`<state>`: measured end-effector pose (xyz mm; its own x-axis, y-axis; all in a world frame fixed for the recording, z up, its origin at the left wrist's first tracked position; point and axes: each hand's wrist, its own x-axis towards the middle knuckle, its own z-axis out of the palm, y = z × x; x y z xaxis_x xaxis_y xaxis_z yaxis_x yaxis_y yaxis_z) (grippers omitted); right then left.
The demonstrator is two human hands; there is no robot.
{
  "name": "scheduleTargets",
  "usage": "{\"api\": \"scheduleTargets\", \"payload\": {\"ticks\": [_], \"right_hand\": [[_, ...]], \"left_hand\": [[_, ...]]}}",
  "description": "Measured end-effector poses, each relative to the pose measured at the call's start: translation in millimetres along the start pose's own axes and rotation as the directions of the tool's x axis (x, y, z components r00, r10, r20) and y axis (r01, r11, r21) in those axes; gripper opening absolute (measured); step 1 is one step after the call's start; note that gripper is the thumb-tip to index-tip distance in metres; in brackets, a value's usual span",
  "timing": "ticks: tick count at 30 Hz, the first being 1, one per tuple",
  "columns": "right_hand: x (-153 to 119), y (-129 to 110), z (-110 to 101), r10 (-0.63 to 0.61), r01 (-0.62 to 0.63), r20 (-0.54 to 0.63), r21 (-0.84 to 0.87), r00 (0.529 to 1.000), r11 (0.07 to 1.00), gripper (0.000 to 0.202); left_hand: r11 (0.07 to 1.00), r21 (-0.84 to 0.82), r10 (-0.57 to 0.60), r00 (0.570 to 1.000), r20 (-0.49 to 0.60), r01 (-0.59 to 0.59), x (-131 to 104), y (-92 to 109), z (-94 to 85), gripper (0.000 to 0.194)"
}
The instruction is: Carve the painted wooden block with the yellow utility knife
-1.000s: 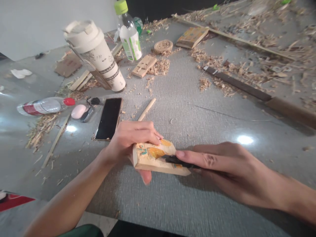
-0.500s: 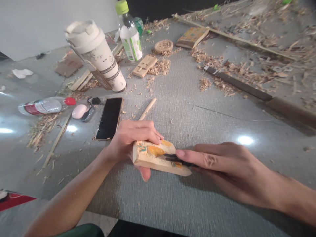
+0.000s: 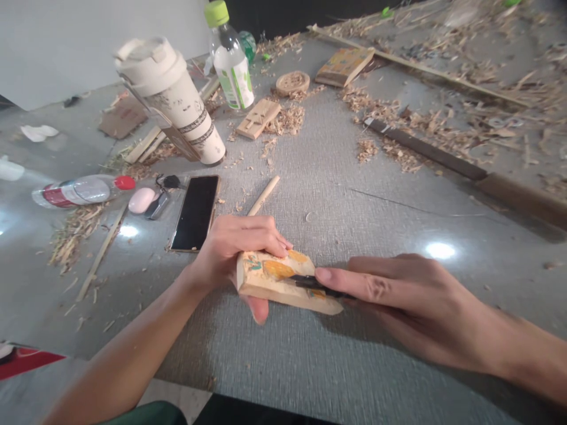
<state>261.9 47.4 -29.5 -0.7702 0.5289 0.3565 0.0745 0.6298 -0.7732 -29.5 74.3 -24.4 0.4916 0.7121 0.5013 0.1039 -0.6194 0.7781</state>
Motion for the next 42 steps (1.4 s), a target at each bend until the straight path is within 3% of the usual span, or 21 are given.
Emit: {"api": "scheduleTargets", "payload": {"ticks": [24,31,38,42], "right_hand": [[0,2,2,0.007,-0.007,-0.006,-0.057,1.000,0.998,0.066],[-1,1,-2,0.033,-0.030,0.046,-0.073,0.998,0.997,0.068],[1,-10,4,0.133,-0.142,0.080,0.126,0.988,0.982,0.070],[7,-17,-3,0.259,-0.284,0.126,0.263,0.958,0.922,0.063]], "left_hand": [[1.000,0.024,0.010,1.000,0.014,-0.010,0,0,0.2,0.070],[1.000,0.020,-0.001,1.000,0.014,0.001,1,0,0.3,0.065],[1.000,0.021,0.003,1.000,-0.014,-0.002,-2,-1,2.0,0.065],[0.999,0.025,0.028,1.000,0.011,-0.028,-3,-2,2.5,0.064]]}}
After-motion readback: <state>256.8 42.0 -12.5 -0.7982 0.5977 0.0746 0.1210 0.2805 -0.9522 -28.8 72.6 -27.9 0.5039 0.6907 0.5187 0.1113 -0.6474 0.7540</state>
